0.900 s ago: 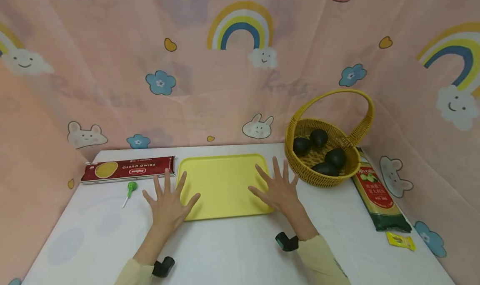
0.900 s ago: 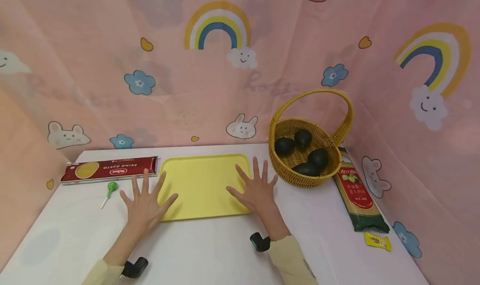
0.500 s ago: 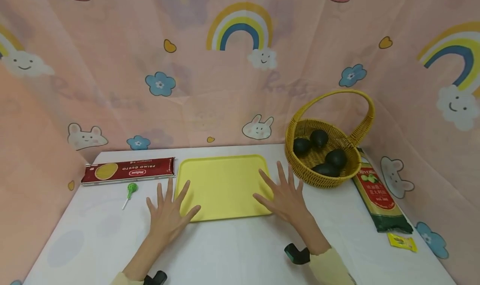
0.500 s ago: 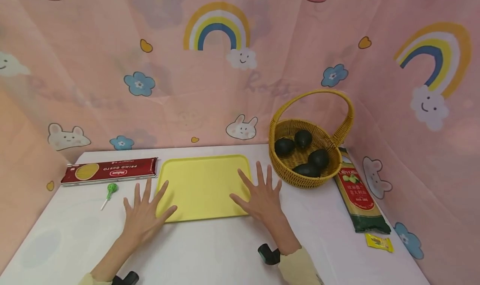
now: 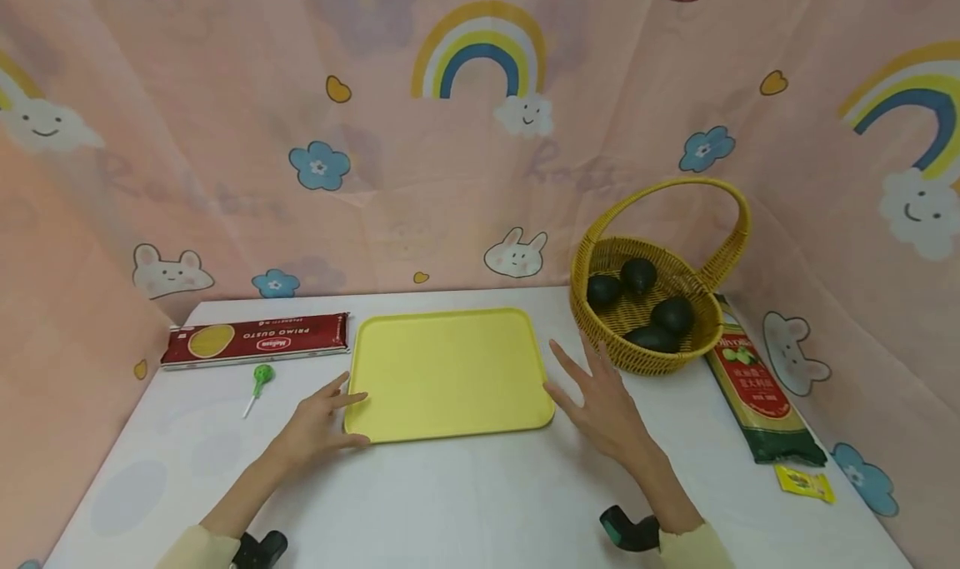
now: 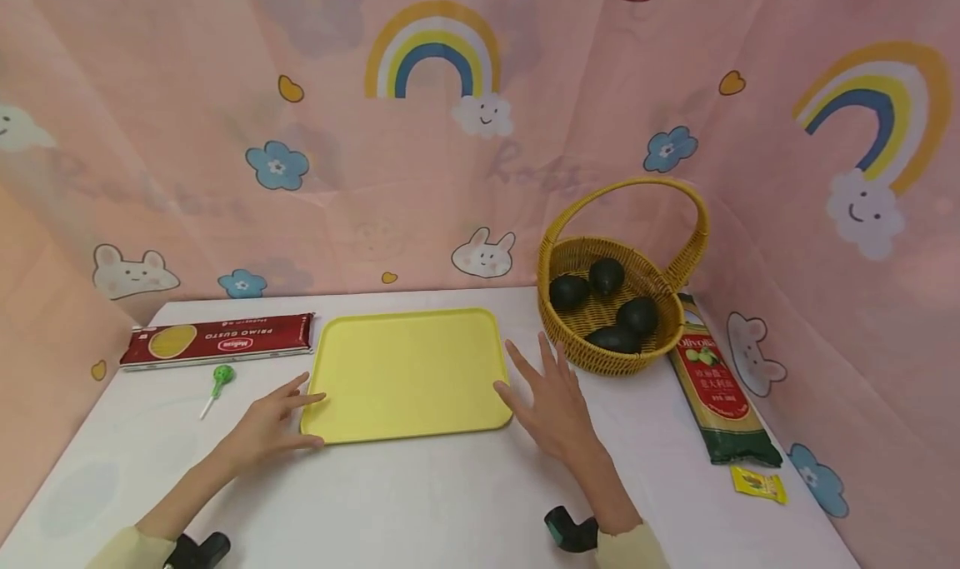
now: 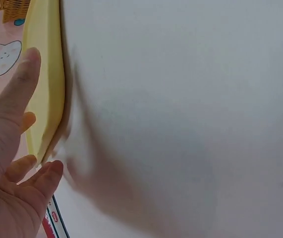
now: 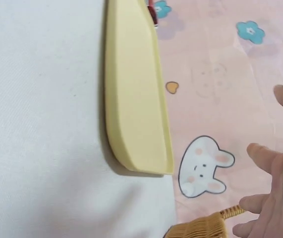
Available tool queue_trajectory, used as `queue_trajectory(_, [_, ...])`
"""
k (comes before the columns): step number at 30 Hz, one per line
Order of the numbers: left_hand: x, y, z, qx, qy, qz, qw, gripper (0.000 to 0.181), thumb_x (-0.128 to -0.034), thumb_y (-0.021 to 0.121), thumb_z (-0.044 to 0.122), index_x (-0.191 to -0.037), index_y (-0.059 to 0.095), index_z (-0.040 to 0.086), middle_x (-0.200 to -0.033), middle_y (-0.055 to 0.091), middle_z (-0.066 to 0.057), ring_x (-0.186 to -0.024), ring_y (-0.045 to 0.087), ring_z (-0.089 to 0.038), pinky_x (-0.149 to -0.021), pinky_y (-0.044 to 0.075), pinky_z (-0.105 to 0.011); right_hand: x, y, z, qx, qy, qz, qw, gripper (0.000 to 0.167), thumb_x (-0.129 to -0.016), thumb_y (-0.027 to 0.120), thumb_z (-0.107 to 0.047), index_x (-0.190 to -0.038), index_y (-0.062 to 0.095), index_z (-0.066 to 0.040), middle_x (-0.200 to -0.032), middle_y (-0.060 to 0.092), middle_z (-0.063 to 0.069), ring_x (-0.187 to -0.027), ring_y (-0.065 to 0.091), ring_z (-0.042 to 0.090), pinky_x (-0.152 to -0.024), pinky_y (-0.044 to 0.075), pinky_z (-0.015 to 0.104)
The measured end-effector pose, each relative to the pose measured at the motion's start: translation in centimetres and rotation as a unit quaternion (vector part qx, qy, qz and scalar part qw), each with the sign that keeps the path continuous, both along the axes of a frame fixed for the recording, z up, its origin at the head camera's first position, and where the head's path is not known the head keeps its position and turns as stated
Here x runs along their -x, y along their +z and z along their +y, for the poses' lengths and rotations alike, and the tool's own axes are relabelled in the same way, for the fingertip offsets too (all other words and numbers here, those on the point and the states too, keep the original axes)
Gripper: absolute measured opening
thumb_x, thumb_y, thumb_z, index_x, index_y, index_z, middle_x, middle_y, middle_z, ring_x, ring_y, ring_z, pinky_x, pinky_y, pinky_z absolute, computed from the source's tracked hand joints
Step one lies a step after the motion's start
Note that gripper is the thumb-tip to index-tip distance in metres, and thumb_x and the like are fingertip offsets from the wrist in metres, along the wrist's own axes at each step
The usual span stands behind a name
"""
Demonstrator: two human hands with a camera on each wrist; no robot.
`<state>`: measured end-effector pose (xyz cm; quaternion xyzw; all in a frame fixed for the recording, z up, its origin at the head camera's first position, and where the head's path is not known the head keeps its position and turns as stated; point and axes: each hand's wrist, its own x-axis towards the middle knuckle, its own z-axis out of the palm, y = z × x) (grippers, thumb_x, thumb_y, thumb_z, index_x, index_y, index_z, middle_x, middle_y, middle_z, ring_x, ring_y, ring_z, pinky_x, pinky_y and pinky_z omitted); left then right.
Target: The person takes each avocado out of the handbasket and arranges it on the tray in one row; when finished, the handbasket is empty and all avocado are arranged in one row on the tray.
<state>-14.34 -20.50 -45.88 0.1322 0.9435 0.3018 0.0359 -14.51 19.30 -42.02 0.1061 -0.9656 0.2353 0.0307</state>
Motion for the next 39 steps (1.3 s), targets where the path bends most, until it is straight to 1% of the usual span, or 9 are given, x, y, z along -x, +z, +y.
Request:
queue_trajectory(8, [1.0,-0.6,-0.8,-0.044,-0.018,-0.013,0.9988,0.066,-0.0609,0.09,0.019,-0.114,0.065,-0.01,-0.143,0.041,-0.028,-0.122,0.049,-0.043,-0.087,0.054,-0.033,0.4,1.4,1.9,0.184,0.001,-0.021,0.9828,0.053,-0.104,0.036,-0.038,-0.15,0.032,-0.012,-0.156,0.021,0.021,-0.143,0.012,0.041,-0.11,0.015,0.067])
queue_trajectory(14, [1.1,-0.6,-0.9,-0.067,-0.007,-0.03,0.9973,0.062,-0.0628,0.088,0.013,-0.112,0.063,-0.014,-0.143,0.04,-0.029,-0.11,0.06,-0.038,-0.081,0.056,-0.027,0.9,2.7,3.5,0.333,-0.029,-0.069,0.9399,0.059,-0.104,0.029,-0.045,-0.151,0.029,-0.009,-0.156,0.026,0.011,-0.143,0.021,0.033,-0.112,0.028,0.053])
queue_trajectory(18, [1.1,-0.6,-0.7,-0.071,0.004,-0.031,0.997,0.061,-0.0621,0.089,0.012,-0.111,0.064,-0.014,-0.143,0.04,-0.028,-0.112,0.058,-0.039,-0.082,0.056,-0.028,1.1,3.4,4.6,0.446,-0.065,-0.091,0.888,0.058,-0.103,0.034,-0.045,-0.15,0.032,-0.011,-0.149,0.039,0.0,-0.134,0.039,0.02,-0.103,0.045,0.03])
queue_trajectory(20, [1.1,-0.6,-0.6,-0.069,0.009,-0.03,0.9971,0.061,-0.0616,0.089,0.012,-0.111,0.064,-0.014,-0.143,0.041,-0.027,-0.112,0.059,-0.038,-0.082,0.056,-0.028,1.2,3.6,5.3,0.51,-0.077,-0.089,0.8523,0.052,-0.102,0.04,-0.041,-0.147,0.039,-0.014,-0.137,0.048,-0.006,-0.122,0.05,0.011,-0.094,0.048,0.019])
queue_trajectory(26, [1.0,-0.5,-0.4,-0.066,0.022,-0.035,0.997,0.062,-0.0613,0.089,0.012,-0.112,0.064,-0.013,-0.142,0.044,-0.024,-0.112,0.059,-0.036,-0.082,0.056,-0.028,2.4,4.0,7.9,0.672,-0.074,-0.096,0.7302,0.022,-0.099,0.053,-0.02,-0.116,0.066,-0.024,-0.11,0.064,-0.011,-0.097,0.064,0.006,-0.083,0.055,0.022])
queue_trajectory(29, [1.1,-0.4,-0.3,-0.061,0.027,-0.035,0.9972,0.063,-0.0611,0.089,0.013,-0.113,0.064,-0.012,-0.142,0.045,-0.024,-0.112,0.06,-0.035,-0.082,0.055,-0.027,3.2,4.3,9.4,0.71,-0.078,-0.11,0.6917,0.02,-0.098,0.055,-0.015,-0.108,0.069,-0.023,-0.106,0.066,-0.009,-0.093,0.065,0.009,-0.08,0.057,0.024])
queue_trajectory(31, [1.1,-0.3,-0.2,-0.059,0.032,-0.04,0.9969,0.064,-0.061,0.089,0.013,-0.115,0.064,-0.011,-0.143,0.044,-0.023,-0.111,0.06,-0.035,-0.082,0.055,-0.027,3.8,4.4,10.3,0.715,-0.086,-0.119,0.6836,0.019,-0.097,0.056,-0.014,-0.107,0.069,-0.023,-0.105,0.064,-0.009,-0.092,0.065,0.009,-0.079,0.057,0.023])
queue_trajectory(34, [1.1,-0.1,-0.1,-0.056,0.042,-0.052,0.9962,0.066,-0.0609,0.089,0.013,-0.116,0.063,-0.01,-0.143,0.044,-0.023,-0.11,0.061,-0.034,-0.083,0.055,-0.028,4.9,4.5,11.1,0.704,-0.109,-0.145,0.6868,0.021,-0.095,0.059,-0.016,-0.113,0.065,-0.025,-0.118,0.056,-0.007,-0.092,0.063,0.008,-0.08,0.056,0.022])
queue_trajectory(39, [1.2,-0.1,0.0,-0.049,0.054,-0.061,0.9954,0.067,-0.0603,0.089,0.013,-0.117,0.063,-0.01,-0.144,0.043,-0.022,-0.112,0.06,-0.035,-0.085,0.054,-0.03,7.4,4.5,11.1,0.667,-0.165,-0.194,0.7003,0.061,-0.092,0.063,-0.019,-0.147,0.038,-0.025,-0.153,0.024,-0.002,-0.097,0.055,0.008,-0.086,0.053,0.021])
